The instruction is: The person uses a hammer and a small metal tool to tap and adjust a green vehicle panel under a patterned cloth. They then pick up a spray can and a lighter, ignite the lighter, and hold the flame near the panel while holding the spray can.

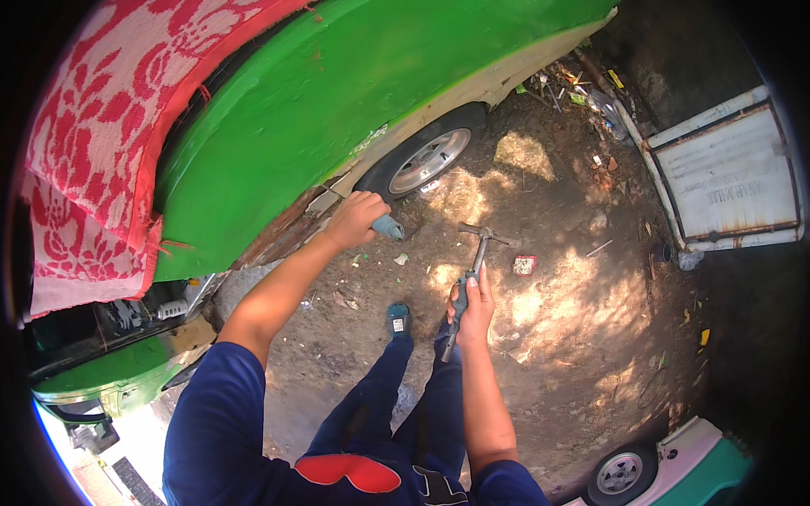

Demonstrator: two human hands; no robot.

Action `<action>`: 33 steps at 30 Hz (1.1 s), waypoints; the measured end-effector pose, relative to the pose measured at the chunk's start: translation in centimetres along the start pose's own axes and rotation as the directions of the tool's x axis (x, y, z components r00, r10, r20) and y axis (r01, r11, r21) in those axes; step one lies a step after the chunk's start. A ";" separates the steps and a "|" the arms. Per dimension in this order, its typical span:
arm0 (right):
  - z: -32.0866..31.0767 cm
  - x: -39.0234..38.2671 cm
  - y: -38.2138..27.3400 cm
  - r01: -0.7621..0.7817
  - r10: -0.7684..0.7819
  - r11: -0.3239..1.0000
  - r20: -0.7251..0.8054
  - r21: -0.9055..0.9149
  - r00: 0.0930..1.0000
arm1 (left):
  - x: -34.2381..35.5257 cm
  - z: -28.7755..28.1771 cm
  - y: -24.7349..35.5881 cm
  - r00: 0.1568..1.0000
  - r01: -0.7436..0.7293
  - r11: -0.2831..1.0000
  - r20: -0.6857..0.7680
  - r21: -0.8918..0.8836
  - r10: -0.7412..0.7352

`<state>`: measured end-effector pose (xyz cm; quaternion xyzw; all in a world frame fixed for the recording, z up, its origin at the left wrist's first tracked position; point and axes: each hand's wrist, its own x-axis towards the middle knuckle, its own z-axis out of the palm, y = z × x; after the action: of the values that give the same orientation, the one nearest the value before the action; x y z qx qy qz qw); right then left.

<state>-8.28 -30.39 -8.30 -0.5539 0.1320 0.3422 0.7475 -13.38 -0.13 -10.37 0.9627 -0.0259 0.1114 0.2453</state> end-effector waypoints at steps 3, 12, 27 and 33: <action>0.4 -0.9 -0.5 -0.002 0.003 1.000 0.025 -0.013 1.000 | -1.3 -0.8 0.4 0.997 0.067 0.998 -0.039 -0.009 -0.067; 1.3 -6.1 -6.2 0.065 -0.041 0.977 0.120 -0.205 0.992 | -4.7 -5.7 3.9 0.958 0.196 0.975 -0.192 -0.101 -0.212; 2.8 -12.1 -13.9 0.210 -0.117 0.923 0.283 -0.323 0.952 | -13.4 -12.4 14.2 0.670 0.429 0.883 -0.588 -0.192 -0.453; 3.2 -11.2 -13.8 0.201 -0.051 0.912 0.387 -0.358 0.920 | -17.6 -13.8 17.3 0.523 0.608 0.784 -0.681 -0.125 -0.513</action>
<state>-7.97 -33.69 9.46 -0.6247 -0.1187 0.4097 0.6541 -35.09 -8.79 5.45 0.8210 0.3846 0.3732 0.1970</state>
